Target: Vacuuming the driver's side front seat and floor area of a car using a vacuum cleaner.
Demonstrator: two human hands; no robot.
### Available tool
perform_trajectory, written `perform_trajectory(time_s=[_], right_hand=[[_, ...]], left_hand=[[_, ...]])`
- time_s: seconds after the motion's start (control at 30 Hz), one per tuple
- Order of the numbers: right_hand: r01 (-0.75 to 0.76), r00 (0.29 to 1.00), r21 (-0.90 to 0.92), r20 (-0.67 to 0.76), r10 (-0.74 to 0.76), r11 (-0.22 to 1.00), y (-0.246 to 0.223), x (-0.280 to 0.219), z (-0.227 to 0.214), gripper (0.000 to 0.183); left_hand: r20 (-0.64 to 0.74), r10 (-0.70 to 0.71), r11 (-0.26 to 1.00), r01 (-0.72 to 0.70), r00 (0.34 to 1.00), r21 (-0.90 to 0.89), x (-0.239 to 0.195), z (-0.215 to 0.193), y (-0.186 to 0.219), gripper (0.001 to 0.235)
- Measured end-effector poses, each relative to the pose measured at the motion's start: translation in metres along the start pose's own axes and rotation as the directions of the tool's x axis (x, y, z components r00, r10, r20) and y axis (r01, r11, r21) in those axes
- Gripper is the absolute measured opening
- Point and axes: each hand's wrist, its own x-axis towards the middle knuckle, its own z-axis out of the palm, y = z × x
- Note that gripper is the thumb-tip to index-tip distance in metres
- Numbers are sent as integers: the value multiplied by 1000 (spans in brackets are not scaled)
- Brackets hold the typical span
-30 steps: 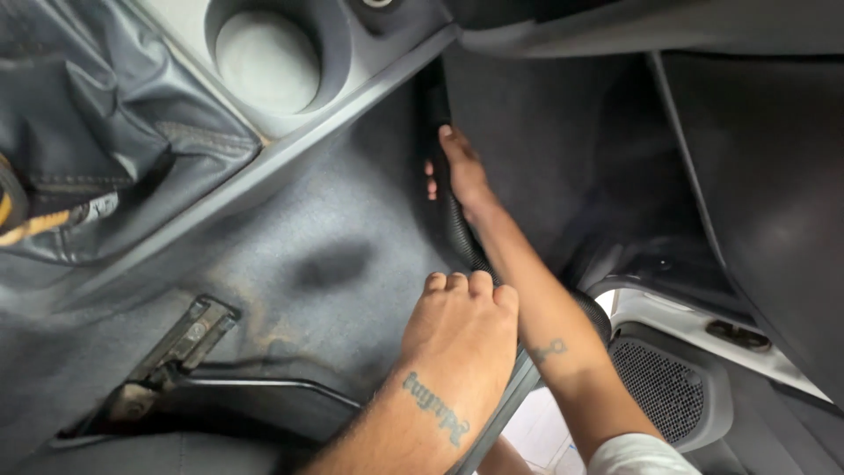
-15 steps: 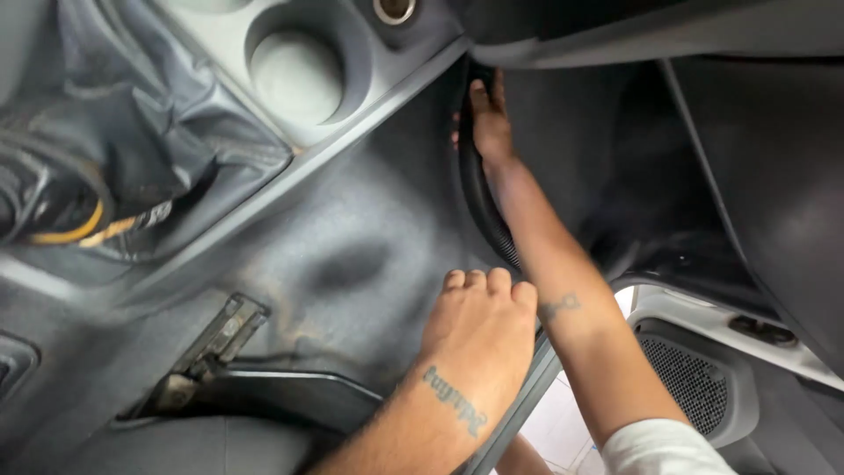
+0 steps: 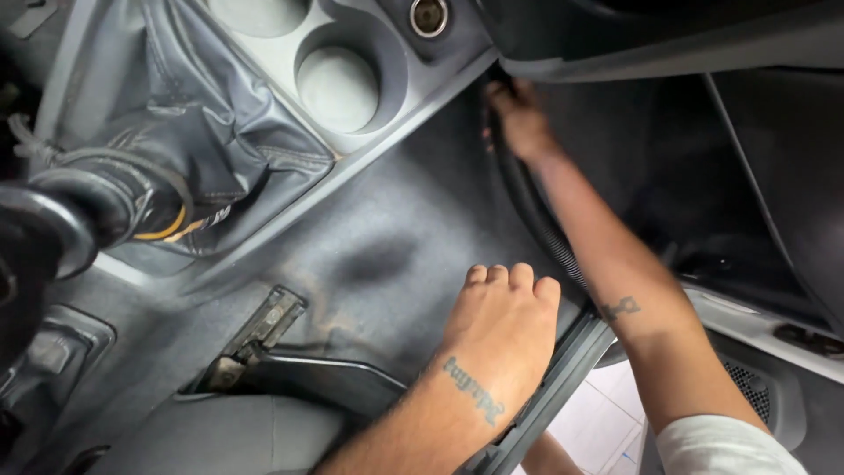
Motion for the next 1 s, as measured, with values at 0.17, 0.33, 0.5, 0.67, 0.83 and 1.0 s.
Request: perform_trajectory(time_s=[0.17, 0.33, 0.5, 0.67, 0.83, 1.0], right_hand=[[568, 601, -823, 417, -682, -2, 183, 132, -97, 49], [309, 940, -674, 111, -322, 671, 66, 35, -52, 42], [-34, 975, 18, 220, 30, 999, 6, -47, 3, 71], [176, 979, -245, 143, -144, 953, 3, -70, 33, 67], [83, 982, -595, -89, -168, 799, 55, -18, -32, 64], [-525, 844, -817, -536, 24, 239, 180, 76, -217, 32]], left_hand=[[43, 19, 1000, -20, 999, 25, 2, -6, -1, 27], [-19, 21, 1000, -21, 1000, 6, -5, -4, 4, 22], [-18, 38, 998, -37, 999, 44, -4, -8, 0, 25], [-8, 37, 998, -37, 999, 52, -4, -7, 4, 25], [-120, 55, 997, -48, 991, 60, -5, -3, 2, 19], [-117, 65, 990, -50, 991, 130, -14, -19, 5, 18]])
